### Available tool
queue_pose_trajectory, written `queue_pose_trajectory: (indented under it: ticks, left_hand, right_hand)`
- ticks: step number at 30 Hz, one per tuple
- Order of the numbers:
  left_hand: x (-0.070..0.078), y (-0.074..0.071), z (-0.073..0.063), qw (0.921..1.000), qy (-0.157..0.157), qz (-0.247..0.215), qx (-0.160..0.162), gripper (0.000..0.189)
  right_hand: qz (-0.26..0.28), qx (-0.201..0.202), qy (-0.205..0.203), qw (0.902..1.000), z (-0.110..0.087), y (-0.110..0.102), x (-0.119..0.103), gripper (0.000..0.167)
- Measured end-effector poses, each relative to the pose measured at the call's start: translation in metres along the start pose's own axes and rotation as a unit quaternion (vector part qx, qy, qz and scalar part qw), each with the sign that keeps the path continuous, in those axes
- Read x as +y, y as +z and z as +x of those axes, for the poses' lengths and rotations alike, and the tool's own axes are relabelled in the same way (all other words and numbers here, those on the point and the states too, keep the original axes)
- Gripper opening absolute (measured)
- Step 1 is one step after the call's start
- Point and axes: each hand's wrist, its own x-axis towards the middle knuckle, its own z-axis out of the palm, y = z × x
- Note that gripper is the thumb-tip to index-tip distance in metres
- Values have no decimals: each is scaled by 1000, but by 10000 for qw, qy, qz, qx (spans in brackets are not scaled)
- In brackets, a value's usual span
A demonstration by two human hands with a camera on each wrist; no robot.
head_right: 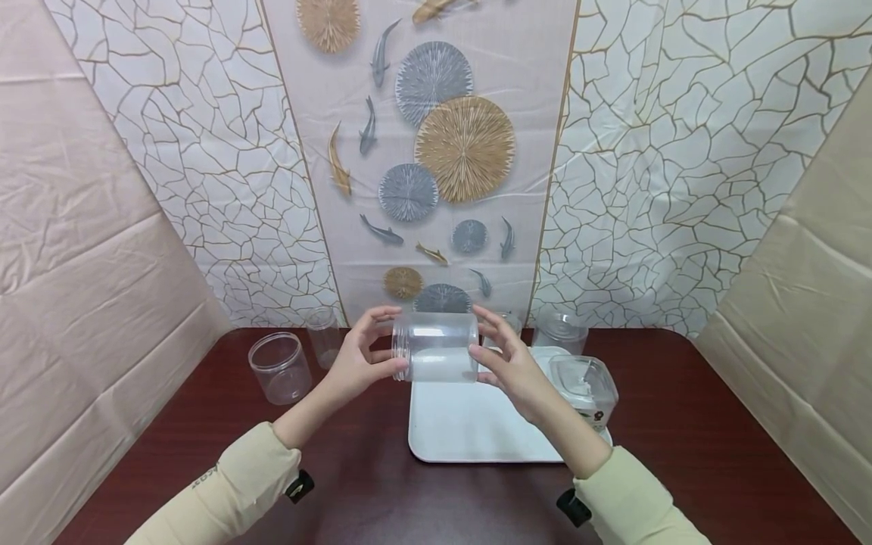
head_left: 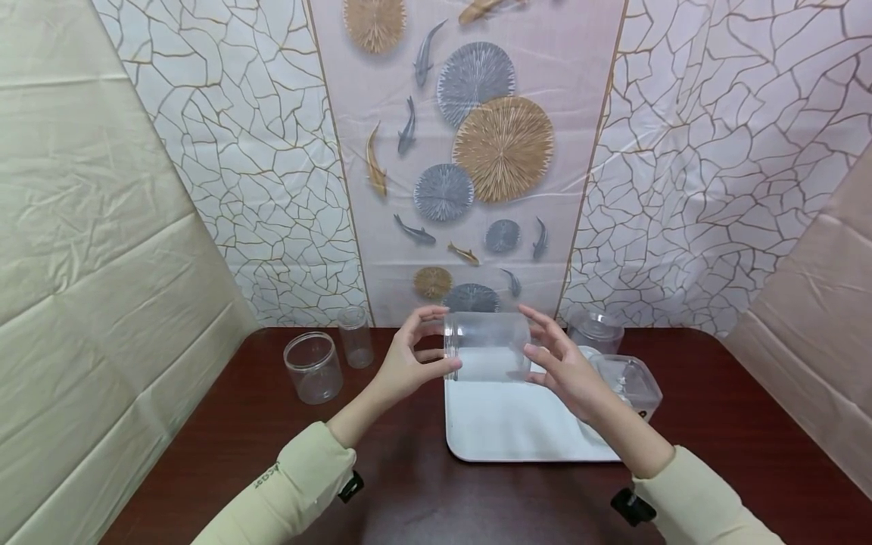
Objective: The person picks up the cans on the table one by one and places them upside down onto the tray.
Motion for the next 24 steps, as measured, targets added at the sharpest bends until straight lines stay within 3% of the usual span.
queue_pose_trajectory:
  ticks: [6, 14, 24]
  left_hand:
    - [0, 3, -1, 9999, 85, -95, -104, 65]
    - [1, 3, -1, 9995, -34, -141, -276, 68]
    - [-1, 3, -4, 9986, 143, -140, -488, 71]
  right_hand:
    - [-102, 26, -26, 9999, 2, 0, 1, 60]
    - [-251, 161, -60, 9995, 1, -2, 0, 56]
    - [-454, 201, -52, 9988, 0, -5, 1, 56]
